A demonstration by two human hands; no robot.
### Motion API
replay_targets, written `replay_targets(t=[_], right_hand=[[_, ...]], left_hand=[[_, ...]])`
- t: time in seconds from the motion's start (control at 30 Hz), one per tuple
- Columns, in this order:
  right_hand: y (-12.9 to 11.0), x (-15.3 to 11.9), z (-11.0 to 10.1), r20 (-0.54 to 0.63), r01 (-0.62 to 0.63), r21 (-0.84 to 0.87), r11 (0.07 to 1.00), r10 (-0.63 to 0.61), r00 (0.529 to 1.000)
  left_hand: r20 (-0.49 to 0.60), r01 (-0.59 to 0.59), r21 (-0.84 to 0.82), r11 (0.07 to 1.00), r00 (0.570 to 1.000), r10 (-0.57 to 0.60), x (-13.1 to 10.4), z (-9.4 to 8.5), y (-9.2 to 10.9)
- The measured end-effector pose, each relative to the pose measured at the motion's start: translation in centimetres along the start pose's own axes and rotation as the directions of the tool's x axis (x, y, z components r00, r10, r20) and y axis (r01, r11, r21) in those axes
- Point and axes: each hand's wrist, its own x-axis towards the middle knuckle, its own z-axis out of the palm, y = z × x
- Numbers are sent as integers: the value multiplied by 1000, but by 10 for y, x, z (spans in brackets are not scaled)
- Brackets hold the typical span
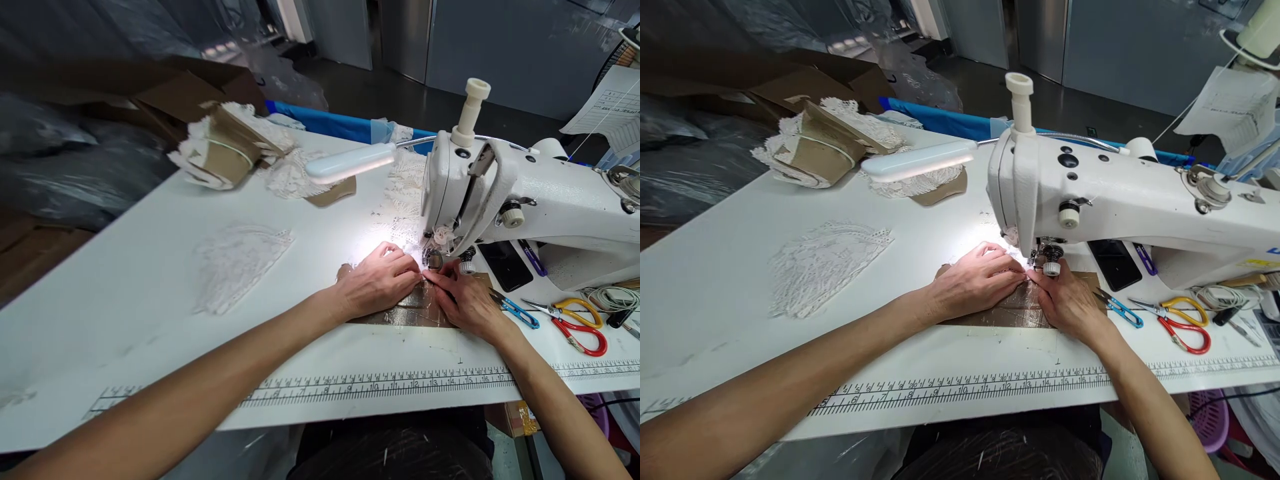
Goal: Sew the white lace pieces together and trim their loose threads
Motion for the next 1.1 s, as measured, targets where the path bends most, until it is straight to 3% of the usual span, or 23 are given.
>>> replay_targets(t=[0.47,0.6,0.8,0.9,1.1], right_hand=[[6,-7,3,-139,7,260,965,30,990],[4,-6,7,-182,27,210,977,12,983],[1,-5,4,-128,39,125,991,-23,992],[-2,-6,3,-116,25,58,998,-19,993],[-7,-7,3,-117,26,-110,994,-39,992]], left_hand=[[30,4,22,1000,1000,-5,2,-1,2],[51,13,18,1000,999,-14,0,1,0],[23,82,-207,975,997,-79,-2,-6,-1],[9,131,-231,964,991,-133,-2,-7,-1],[84,46,-142,989,996,-34,0,-7,-1]])
